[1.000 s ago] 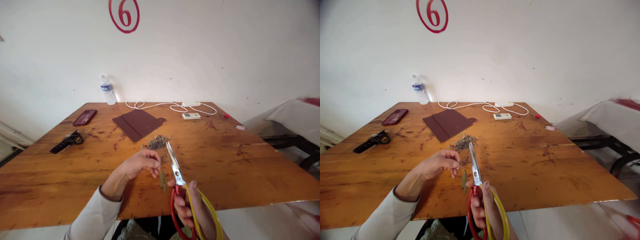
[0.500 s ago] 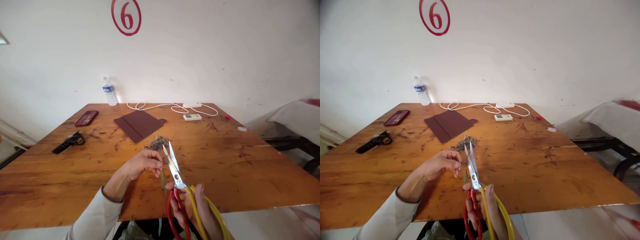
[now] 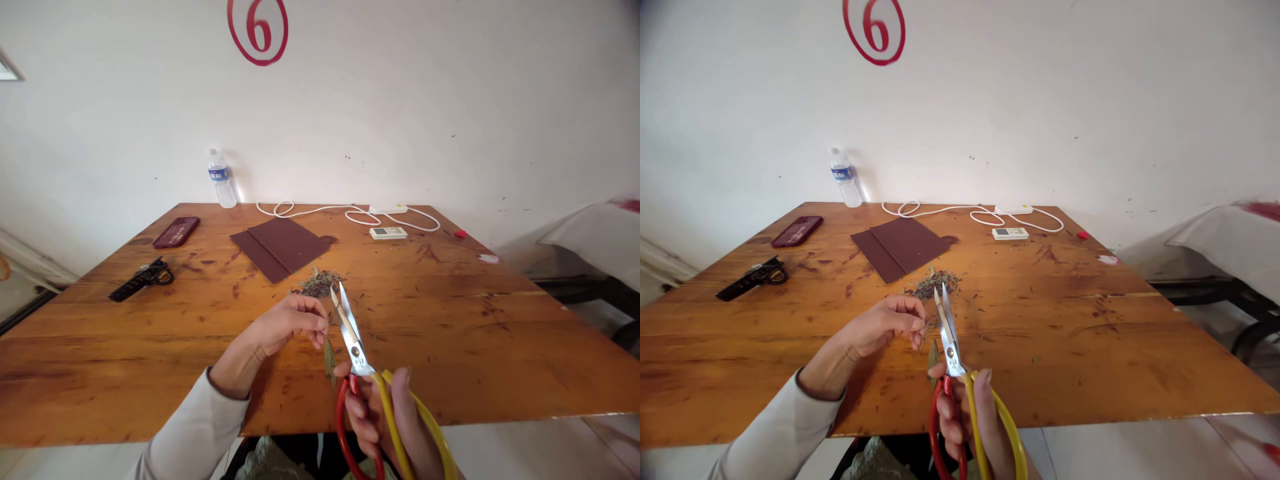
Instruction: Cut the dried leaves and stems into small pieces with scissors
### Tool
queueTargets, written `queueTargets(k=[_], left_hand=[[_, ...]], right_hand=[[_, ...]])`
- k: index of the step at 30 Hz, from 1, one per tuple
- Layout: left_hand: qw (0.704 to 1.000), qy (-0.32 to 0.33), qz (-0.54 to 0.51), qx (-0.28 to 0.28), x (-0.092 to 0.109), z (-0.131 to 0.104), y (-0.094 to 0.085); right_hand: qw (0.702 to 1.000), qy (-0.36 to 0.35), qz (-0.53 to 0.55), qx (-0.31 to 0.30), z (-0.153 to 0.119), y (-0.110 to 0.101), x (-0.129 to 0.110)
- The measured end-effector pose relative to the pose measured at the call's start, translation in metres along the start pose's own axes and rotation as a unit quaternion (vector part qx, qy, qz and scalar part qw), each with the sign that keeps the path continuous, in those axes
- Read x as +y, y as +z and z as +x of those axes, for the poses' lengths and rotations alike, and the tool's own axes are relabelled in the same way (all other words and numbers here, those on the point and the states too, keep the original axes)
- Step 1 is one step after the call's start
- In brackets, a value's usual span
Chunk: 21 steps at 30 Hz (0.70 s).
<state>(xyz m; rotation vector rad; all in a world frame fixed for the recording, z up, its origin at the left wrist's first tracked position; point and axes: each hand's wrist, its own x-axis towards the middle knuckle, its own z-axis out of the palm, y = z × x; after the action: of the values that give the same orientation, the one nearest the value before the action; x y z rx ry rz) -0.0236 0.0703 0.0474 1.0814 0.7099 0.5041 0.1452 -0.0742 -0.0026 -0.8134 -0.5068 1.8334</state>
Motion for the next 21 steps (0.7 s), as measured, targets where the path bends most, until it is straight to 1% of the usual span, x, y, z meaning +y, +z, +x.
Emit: queueTargets(k=[3, 5, 11, 14, 18, 21], left_hand=[[1.0, 0.01, -0.005, 0.01, -0.001, 0.002, 0.0], [1.0, 0.016, -0.009, 0.008, -0.002, 0.004, -0.001], [1.0, 0.011, -0.02, -0.002, -0.003, 0.006, 0.0], [1.0, 0.012, -0.023, -0.007, -0.003, 0.006, 0.001], [0.999, 0.015, -0.032, -0.014, -0.004, 0.006, 0.003], [0.999, 0.019, -0.038, -0.017, -0.004, 0.006, 0.003]], right_hand=[[0.999, -0.022, -0.026, -0.019, -0.002, 0.002, -0.002], [0.999, -0.021, -0.033, -0.019, 0.0, 0.003, -0.002], [0.999, 0.02, 0.025, -0.017, 0.006, -0.002, 0.003], [0.998, 0.038, 0.045, -0.037, 0.009, -0.006, 0.006], [0.996, 0.034, 0.057, -0.061, 0.011, -0.01, 0.01], [0.997, 0.022, 0.054, -0.044, 0.01, -0.01, 0.01]])
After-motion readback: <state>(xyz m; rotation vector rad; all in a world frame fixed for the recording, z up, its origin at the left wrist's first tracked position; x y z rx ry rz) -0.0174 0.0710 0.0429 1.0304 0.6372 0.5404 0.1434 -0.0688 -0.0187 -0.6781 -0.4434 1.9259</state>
